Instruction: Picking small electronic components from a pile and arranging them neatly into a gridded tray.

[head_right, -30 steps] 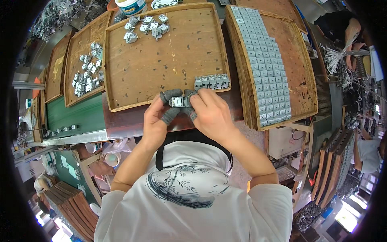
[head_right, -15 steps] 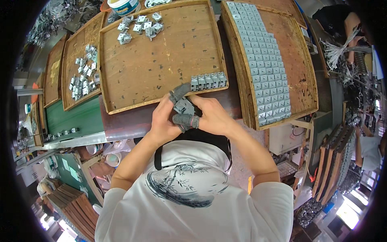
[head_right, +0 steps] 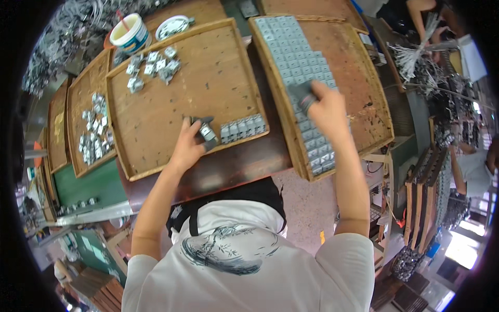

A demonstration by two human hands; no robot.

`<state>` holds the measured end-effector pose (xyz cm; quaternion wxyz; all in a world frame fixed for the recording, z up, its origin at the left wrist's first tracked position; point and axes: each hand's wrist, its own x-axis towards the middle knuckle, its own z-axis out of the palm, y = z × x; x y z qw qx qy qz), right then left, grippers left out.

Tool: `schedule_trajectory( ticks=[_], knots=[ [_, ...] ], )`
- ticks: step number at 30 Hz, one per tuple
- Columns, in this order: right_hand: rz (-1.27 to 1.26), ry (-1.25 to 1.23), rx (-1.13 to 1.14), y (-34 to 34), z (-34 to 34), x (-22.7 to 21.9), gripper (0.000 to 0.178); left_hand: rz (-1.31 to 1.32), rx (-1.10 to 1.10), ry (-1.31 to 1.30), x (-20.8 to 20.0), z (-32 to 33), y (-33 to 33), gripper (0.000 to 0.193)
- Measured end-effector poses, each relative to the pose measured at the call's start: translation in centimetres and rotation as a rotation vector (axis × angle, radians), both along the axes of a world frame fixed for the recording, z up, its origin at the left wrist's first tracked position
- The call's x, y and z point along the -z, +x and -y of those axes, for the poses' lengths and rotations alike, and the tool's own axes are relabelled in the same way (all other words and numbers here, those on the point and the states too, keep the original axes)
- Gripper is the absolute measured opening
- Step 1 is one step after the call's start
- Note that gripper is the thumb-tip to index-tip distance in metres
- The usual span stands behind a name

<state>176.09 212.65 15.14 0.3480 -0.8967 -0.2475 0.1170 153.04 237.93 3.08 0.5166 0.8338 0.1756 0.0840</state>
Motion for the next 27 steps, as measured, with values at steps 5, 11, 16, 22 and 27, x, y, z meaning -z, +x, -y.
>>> schedule_trajectory(
  ticks=[5,11,16,22,27],
  knots=[
    [0.037,0.209,0.376,13.5,3.9,5.8,0.020,-0.324,0.197,-0.040,-0.7,-0.4,1.7,0.049],
    [0.099,-0.214,0.136,18.0,-2.0,8.2,0.041,-0.189,0.102,-0.112,1.6,0.9,-0.5,0.060],
    [-0.299,0.130,0.300,24.6,3.7,10.9,0.037,0.061,-0.006,0.070,0.3,2.0,-2.7,0.055],
    [-0.102,0.478,0.261,21.4,1.5,7.3,0.040,0.026,-0.658,0.532,-1.6,-5.5,-15.3,0.034],
    [-0.364,0.805,0.252,12.3,-0.3,3.1,0.034,-0.702,-1.154,0.688,-4.3,-17.1,-29.3,0.041]
  ],
)
